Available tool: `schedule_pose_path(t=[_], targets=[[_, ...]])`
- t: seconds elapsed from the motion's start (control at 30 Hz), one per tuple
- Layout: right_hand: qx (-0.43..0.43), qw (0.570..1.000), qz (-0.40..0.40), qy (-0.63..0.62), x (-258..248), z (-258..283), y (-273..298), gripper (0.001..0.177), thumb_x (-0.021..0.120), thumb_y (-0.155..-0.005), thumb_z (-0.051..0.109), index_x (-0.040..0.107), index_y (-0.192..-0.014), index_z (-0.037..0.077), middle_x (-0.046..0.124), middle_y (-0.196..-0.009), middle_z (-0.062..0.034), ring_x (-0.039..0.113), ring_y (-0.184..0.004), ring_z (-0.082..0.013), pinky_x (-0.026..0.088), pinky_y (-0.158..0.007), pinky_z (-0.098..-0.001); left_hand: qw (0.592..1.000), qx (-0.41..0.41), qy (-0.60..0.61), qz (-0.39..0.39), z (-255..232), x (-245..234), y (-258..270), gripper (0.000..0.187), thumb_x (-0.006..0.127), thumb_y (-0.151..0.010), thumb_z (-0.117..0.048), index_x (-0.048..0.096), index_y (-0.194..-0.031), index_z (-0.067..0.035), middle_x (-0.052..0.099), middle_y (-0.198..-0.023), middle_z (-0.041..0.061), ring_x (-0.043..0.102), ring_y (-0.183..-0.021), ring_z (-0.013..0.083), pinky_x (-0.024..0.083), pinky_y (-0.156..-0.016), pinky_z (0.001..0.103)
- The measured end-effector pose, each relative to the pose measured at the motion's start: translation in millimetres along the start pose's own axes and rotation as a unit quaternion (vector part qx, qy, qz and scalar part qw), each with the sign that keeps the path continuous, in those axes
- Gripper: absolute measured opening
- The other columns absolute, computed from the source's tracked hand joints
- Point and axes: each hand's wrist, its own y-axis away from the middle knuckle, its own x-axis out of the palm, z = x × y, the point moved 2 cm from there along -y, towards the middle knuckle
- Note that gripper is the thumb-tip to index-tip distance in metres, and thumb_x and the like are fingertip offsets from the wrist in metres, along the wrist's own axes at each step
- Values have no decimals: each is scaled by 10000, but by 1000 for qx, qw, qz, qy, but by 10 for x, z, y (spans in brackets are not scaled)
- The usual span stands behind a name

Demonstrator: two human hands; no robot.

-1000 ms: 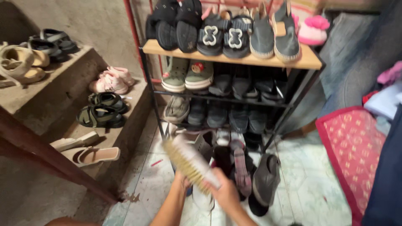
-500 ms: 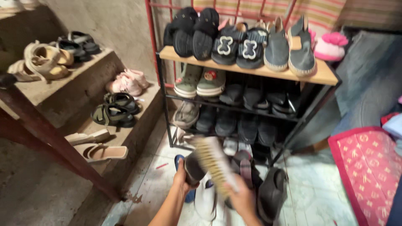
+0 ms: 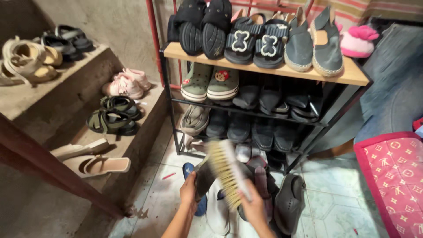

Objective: The person is cleaning various shoes using a brush. They pick up each shoe, brush it thoroughly, and place it back on the shoe rack. The task involves handling multiple pairs of shoes, including sandals, slippers, and sneakers.

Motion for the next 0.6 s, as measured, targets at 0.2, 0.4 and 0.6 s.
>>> schedule_pose_path(t=[0.2, 0.4, 0.6], targets=[[55, 978, 168, 109, 100, 24, -8, 640, 696, -852, 510, 515, -1442, 339, 778, -1037, -145, 779, -953, -306, 580, -826, -384, 994, 63, 90, 10, 231, -225, -227, 375, 648, -933, -282, 716, -1225, -57, 759, -1092, 108, 717, -908, 198, 572, -767, 331], [228, 940, 129, 219, -267, -80, -489, 544, 623, -918, 557, 543, -1445, 445, 792, -956, -197, 763, -911, -349, 566, -819, -424, 994, 109, -32, 2, 80, -193, 131, 507, 710, -915, -324, 710, -1329, -32, 754, -1139, 89, 654, -982, 144, 497, -882, 255], [31, 994, 58, 89, -87, -111, -309, 537, 712, -871, 478, 591, -1366, 309, 785, -1019, -167, 777, -872, -320, 580, -762, -418, 986, 124, -108, 2, 114, -332, 11, 475, 730, -904, -313, 740, -1298, -48, 742, -1010, 70, 612, -860, 125, 492, -778, 250]])
